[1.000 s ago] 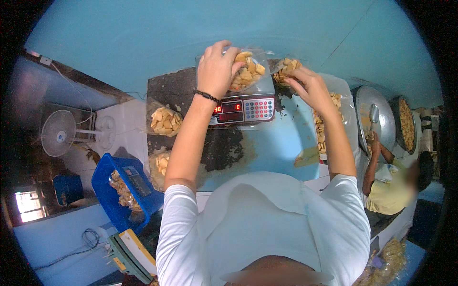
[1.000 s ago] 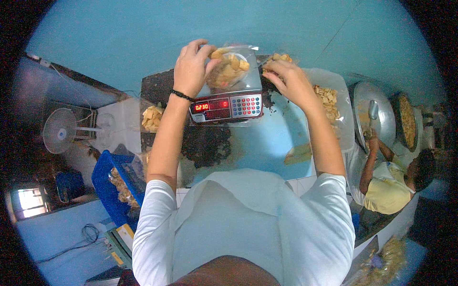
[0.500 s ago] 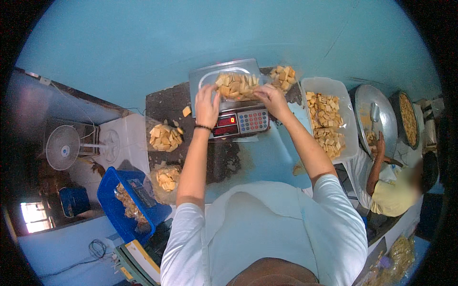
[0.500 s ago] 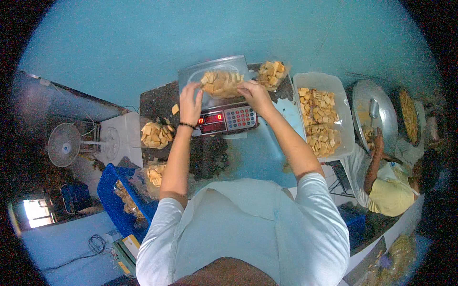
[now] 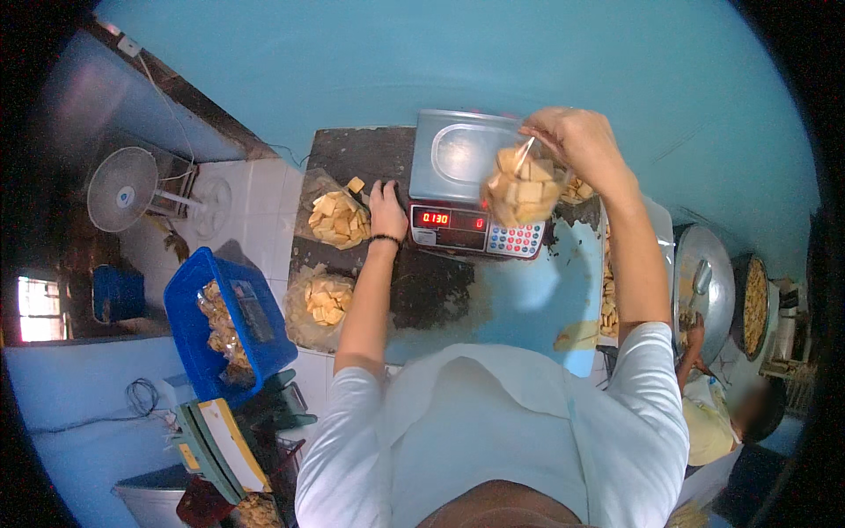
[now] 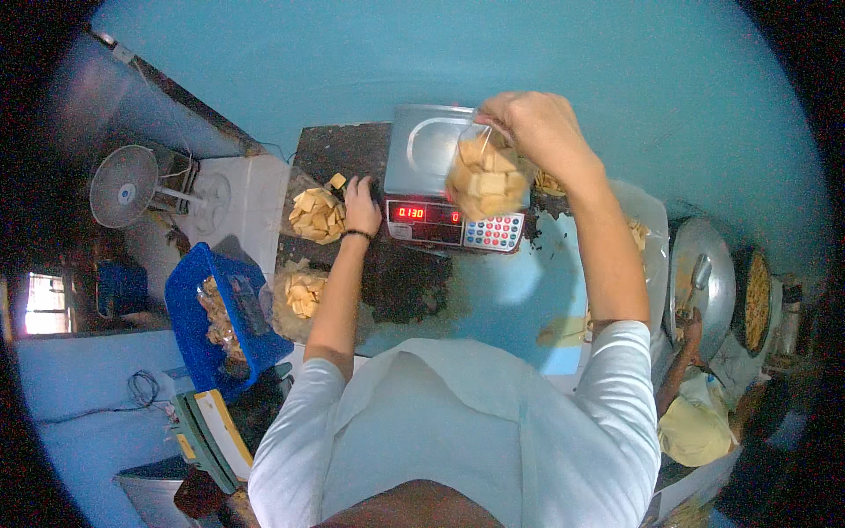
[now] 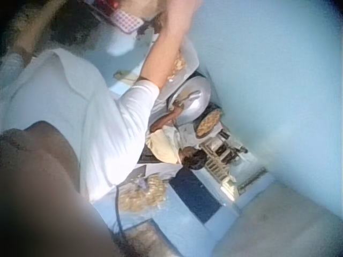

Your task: The person fills clear plastic bags with snack pieces, seals them using a heat-sealing machine, and places the sealed bags into a blue bin. The person then weighs the sealed bags on a digital scale and adjusts the contents to reach a target weight.

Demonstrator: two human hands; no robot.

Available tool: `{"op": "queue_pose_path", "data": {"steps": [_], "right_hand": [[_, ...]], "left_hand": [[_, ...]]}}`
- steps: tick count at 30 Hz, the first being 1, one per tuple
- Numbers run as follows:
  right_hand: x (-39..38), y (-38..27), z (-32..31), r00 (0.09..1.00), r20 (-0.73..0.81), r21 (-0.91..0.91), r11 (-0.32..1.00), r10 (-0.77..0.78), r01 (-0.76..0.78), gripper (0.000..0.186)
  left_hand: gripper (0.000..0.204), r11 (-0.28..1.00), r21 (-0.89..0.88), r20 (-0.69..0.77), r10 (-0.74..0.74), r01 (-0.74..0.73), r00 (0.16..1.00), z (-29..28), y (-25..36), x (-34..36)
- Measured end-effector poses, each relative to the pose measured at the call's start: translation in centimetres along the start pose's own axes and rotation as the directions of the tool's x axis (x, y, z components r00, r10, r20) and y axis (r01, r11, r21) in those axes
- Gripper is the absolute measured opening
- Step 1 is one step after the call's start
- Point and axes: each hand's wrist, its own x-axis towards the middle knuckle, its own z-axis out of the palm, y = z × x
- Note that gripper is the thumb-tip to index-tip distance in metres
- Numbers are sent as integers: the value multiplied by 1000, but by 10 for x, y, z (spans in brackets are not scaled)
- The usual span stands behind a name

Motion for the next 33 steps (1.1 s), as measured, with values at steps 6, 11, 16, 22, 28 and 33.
{"op": "queue_pose_path", "data": {"steps": [6,11,16,22,28,33], "right_hand": [[16,-28,31,985,128,-53,991,-117,124,27],[8,-10,38,990,123,89,994,-68,57,36],[-5,13,28,983,118,312,945,-142,100,52],[-20,10,16,966,203,439,897,-157,54,62],[-38,4,20,972,194,462,886,-132,28,65],[-60,15,16,999,-11,492,870,-45,45,50]], "left_hand": [[75,841,405,217,-469,358,856,13,-3,67],[75,749,612,359,-550,254,754,24,-30,91],[74,768,569,405,-573,295,712,39,-52,101],[53,798,542,326,-489,264,809,50,-52,88],[49,725,640,340,-566,256,751,57,-24,68],[34,837,422,200,-462,350,864,38,-22,42]]}}
